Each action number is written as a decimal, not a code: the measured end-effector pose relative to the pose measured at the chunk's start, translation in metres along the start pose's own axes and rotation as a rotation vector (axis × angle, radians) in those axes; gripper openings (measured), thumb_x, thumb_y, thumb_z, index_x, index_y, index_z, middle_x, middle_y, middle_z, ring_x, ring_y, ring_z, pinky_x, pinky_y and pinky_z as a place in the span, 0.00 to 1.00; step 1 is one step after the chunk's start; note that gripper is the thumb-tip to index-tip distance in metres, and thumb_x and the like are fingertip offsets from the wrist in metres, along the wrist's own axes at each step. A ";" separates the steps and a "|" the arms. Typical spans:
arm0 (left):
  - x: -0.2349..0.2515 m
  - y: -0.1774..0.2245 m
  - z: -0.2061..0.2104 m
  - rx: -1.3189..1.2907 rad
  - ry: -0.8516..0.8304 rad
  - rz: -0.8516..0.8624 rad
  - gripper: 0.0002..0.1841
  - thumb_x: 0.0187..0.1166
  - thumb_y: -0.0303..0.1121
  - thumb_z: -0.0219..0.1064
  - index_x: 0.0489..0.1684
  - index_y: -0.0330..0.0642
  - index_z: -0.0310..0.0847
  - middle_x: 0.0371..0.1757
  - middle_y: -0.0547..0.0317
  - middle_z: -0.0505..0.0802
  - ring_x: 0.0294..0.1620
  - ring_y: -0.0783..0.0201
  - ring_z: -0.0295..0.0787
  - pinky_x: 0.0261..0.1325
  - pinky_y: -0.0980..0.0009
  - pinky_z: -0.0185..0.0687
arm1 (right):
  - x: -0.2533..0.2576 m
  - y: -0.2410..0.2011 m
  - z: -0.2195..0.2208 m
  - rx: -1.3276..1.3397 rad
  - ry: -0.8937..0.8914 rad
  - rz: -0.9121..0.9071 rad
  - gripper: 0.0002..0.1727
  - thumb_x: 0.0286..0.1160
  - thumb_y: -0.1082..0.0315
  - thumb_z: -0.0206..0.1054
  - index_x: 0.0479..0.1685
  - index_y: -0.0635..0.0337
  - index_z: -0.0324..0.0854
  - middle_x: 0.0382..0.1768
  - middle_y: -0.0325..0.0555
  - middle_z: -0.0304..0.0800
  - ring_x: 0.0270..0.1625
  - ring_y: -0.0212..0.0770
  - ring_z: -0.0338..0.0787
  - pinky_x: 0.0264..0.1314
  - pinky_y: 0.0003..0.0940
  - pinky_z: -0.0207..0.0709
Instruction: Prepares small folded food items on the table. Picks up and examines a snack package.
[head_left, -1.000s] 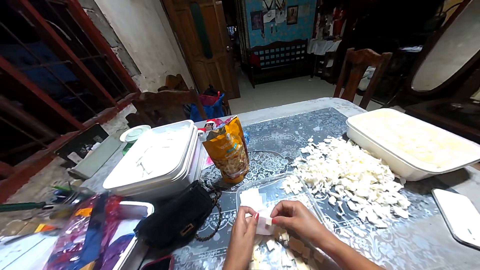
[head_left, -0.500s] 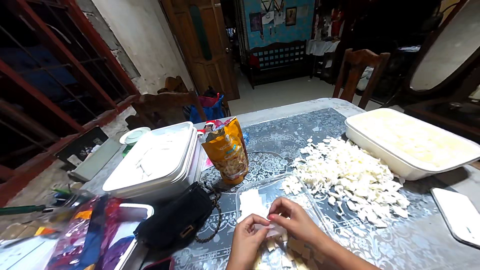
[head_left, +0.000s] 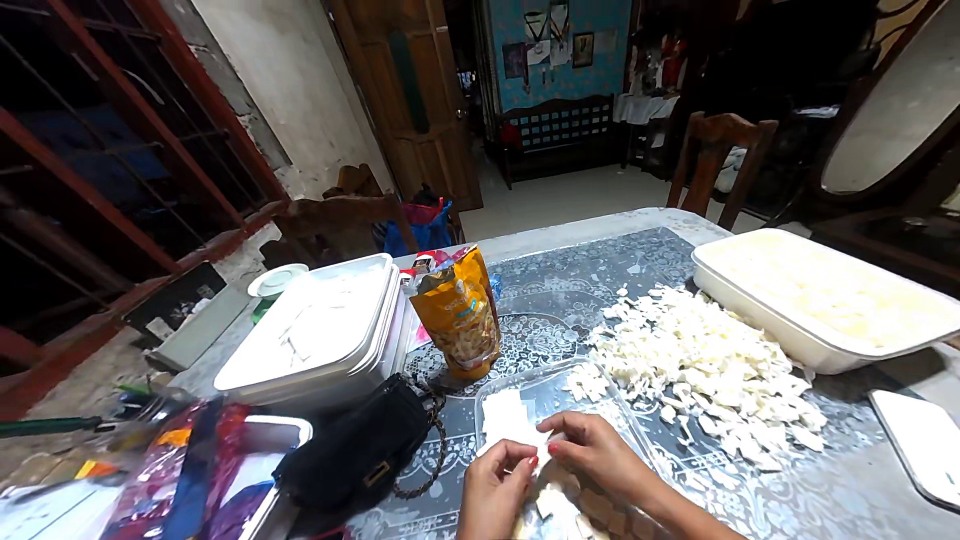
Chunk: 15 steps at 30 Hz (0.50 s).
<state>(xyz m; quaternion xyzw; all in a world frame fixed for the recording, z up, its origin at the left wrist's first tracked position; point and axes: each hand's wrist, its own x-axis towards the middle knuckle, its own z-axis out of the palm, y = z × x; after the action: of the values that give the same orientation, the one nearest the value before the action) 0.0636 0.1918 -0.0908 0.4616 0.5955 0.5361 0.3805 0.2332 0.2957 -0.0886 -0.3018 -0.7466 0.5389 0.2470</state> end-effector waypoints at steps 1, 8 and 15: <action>0.001 0.002 -0.002 -0.007 -0.006 -0.014 0.05 0.74 0.20 0.69 0.42 0.31 0.89 0.36 0.57 0.95 0.35 0.72 0.92 0.45 0.73 0.90 | 0.001 0.000 -0.003 -0.014 -0.003 0.015 0.13 0.80 0.71 0.66 0.58 0.68 0.86 0.39 0.47 0.92 0.37 0.31 0.88 0.48 0.30 0.83; 0.007 -0.002 -0.003 -0.372 0.071 -0.123 0.14 0.62 0.10 0.70 0.41 0.34 0.79 0.33 0.58 0.94 0.31 0.68 0.93 0.41 0.71 0.91 | -0.006 -0.007 0.009 -0.284 -0.125 -0.164 0.12 0.78 0.69 0.70 0.44 0.72 0.90 0.42 0.62 0.93 0.49 0.56 0.92 0.60 0.53 0.81; 0.004 -0.005 -0.004 -0.271 -0.063 -0.012 0.09 0.63 0.13 0.71 0.33 0.37 0.81 0.34 0.61 0.94 0.33 0.70 0.91 0.42 0.72 0.90 | -0.002 0.003 0.005 -0.117 0.082 -0.185 0.12 0.78 0.66 0.68 0.42 0.68 0.90 0.41 0.50 0.92 0.50 0.40 0.88 0.60 0.38 0.78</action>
<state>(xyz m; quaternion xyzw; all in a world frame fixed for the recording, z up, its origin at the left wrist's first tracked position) 0.0575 0.1946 -0.0948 0.4192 0.5079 0.5946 0.4612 0.2316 0.2920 -0.0926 -0.2673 -0.7909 0.4565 0.3077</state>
